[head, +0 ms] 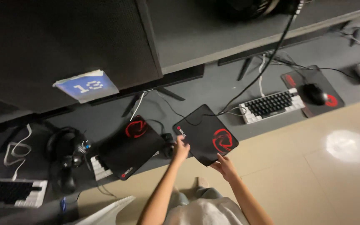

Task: The person organizes multiple computer workstations by arranging peripherals. They place mousepads, keyboards, and mice on the desks and hang headphones on the wall-mounted shelves above the monitors.

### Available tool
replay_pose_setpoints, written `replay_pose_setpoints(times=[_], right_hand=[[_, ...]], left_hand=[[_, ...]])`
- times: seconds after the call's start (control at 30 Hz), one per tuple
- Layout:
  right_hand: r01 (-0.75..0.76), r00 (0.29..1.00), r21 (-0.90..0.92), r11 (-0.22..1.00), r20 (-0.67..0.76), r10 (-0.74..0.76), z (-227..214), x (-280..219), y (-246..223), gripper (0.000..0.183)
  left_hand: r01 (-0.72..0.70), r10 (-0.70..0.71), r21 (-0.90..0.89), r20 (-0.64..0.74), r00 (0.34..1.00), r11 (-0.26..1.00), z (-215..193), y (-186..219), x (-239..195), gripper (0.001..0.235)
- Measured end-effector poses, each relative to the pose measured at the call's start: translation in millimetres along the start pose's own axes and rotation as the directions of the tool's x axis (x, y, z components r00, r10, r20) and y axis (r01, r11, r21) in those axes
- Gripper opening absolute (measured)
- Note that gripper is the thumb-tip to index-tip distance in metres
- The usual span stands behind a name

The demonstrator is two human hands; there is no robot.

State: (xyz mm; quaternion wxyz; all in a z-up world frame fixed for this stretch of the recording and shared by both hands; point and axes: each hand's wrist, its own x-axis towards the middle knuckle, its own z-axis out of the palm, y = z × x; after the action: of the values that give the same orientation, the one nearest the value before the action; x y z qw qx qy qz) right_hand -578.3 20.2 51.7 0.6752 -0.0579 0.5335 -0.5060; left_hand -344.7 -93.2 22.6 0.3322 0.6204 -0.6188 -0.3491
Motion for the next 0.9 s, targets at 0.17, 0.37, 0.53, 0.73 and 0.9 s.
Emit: replay_pose_setpoints(times=[0.17, 0.37, 0.53, 0.73, 0.9], right_hand=[[0.014, 0.999, -0.055, 0.998, 0.045, -0.012, 8.6, 42.8, 10.7, 0.025], [0.001, 0.993, -0.100, 0.995, 0.121, 0.011, 39.0, 79.3, 18.4, 0.022], [0.008, 0.997, -0.075, 0.997, 0.074, -0.003, 23.8, 81.2, -16.5, 0.028], [0.295, 0.931, -0.314, 0.903, -0.120, -0.345, -36.3, 93.3, -43.0, 0.016], [0.345, 0.879, -0.642, 0.684, -0.034, -0.476, -3.3, 47.8, -69.7, 0.014]], left_hand=[[0.309, -0.251, -0.290, 0.220, 0.943, 0.906, 33.3, -34.4, -41.6, 0.043], [0.237, -0.223, -0.488, 0.089, 0.971, 0.840, 3.2, 10.0, -35.3, 0.036], [0.203, -0.211, -0.380, 0.022, 0.977, 0.902, -15.0, 16.8, -34.3, 0.022], [0.034, -0.042, -0.058, -0.144, 0.989, 0.998, -19.0, 26.9, -59.9, 0.021], [0.042, -0.046, -0.026, -0.152, 0.987, 0.999, -26.8, 39.9, -71.0, 0.017]])
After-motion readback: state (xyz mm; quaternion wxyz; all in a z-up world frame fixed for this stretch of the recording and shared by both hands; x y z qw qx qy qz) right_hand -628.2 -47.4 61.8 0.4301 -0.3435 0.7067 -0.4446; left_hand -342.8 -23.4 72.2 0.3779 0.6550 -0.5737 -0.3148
